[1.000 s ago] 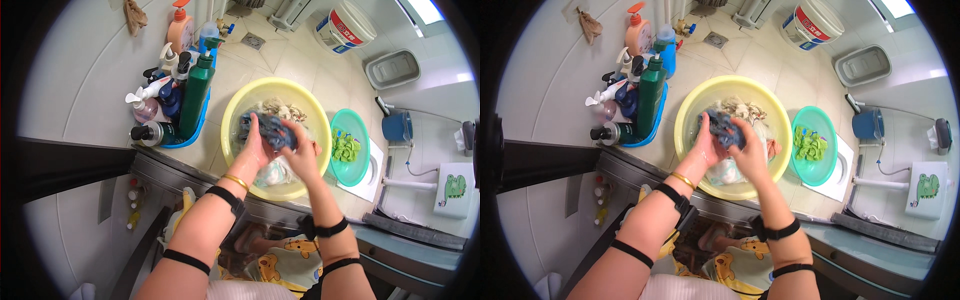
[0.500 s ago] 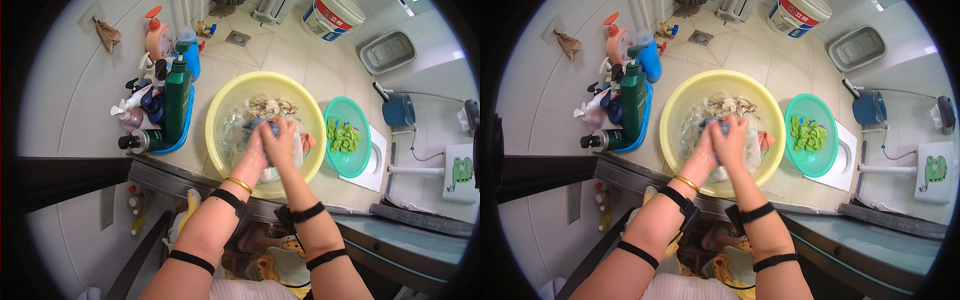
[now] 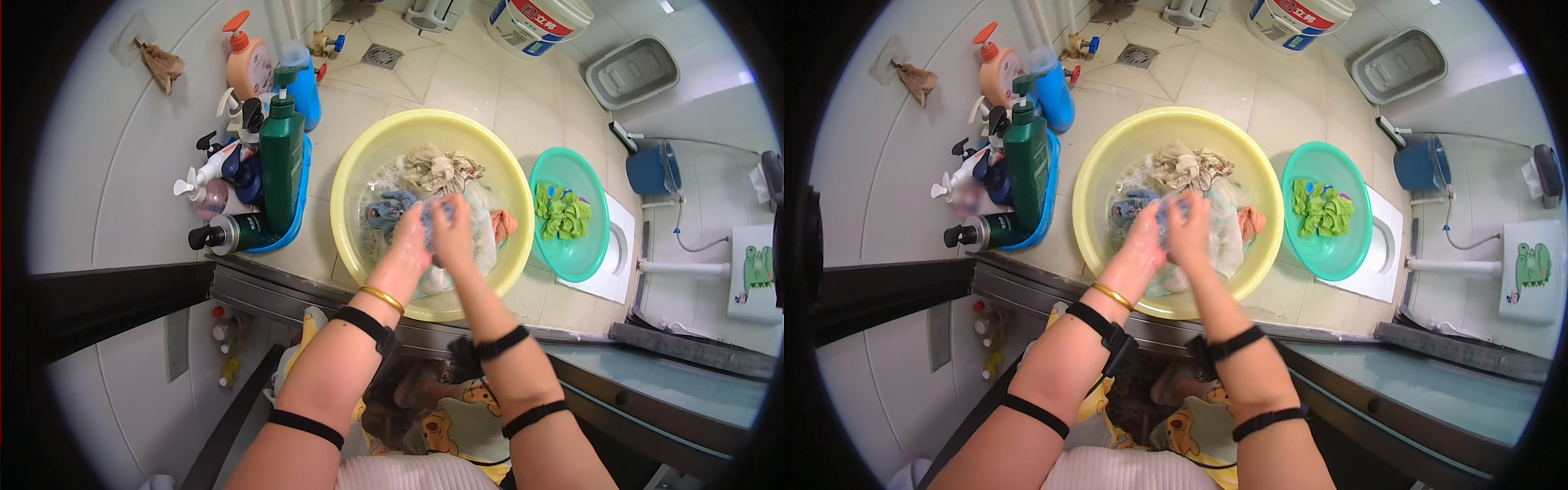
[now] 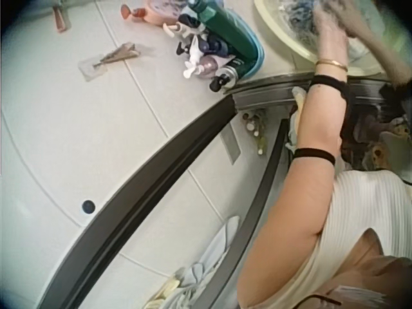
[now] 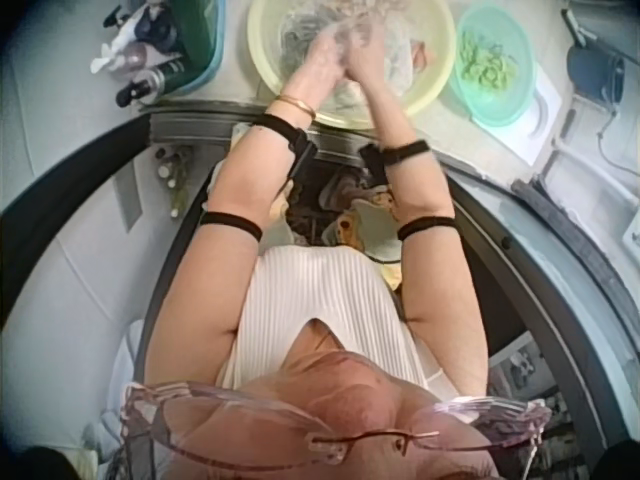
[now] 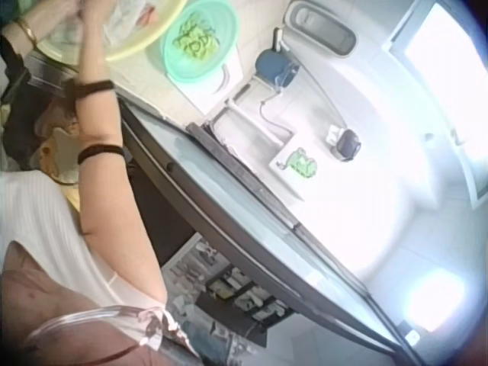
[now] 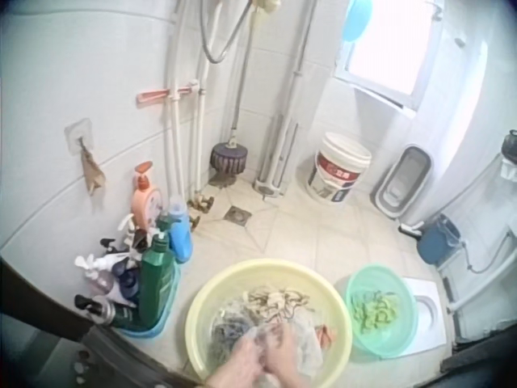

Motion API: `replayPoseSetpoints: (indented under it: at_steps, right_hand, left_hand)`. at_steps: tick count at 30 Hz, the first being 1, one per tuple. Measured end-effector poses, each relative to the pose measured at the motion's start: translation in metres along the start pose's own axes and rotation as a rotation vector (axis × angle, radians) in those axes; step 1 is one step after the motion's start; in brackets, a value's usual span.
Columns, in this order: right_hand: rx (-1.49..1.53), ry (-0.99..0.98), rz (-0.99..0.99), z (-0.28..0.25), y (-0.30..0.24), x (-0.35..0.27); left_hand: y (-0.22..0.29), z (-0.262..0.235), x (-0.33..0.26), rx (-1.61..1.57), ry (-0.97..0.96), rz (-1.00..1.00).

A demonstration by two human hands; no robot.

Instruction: Hand-washing clothes in a basin with soapy water.

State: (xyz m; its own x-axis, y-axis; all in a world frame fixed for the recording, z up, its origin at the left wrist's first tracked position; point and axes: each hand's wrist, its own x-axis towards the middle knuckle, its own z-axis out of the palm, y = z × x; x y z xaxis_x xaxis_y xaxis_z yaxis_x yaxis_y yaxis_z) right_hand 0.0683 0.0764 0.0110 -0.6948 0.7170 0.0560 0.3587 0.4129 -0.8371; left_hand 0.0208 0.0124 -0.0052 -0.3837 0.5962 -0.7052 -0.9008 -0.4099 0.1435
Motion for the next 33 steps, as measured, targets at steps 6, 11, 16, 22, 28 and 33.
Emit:
replayPoseSetpoints:
  at_steps: [6,11,16,22,28,33]
  right_hand:
    - [0.651,-0.111,0.581,-0.028,0.012,0.048]
    - [0.782,-0.209,0.627,-0.036,-0.035,0.023]
    - [0.118,0.001,-0.036,-0.026,-0.073,-0.053]
    - [-0.035,-0.088,-0.226,-0.016,-0.098,-0.073]
    - [-0.203,0.102,-0.044,-0.033,-0.026,0.012]
    - [-0.27,0.094,-0.252,0.001,-0.053,-0.033]
  left_hand:
    - [0.023,0.008,-0.01,0.01,-0.115,-0.02]
    - [0.016,0.015,-0.036,-0.001,-0.362,-0.393]
    - [0.032,0.009,-0.013,-0.17,-0.348,-0.142]
    - [0.035,-0.013,-0.004,-0.25,-0.47,-0.268]
    - [-0.012,0.03,-0.026,-0.064,-0.308,-0.162]
    - [0.024,-0.012,-0.018,-0.024,-0.388,-0.306]
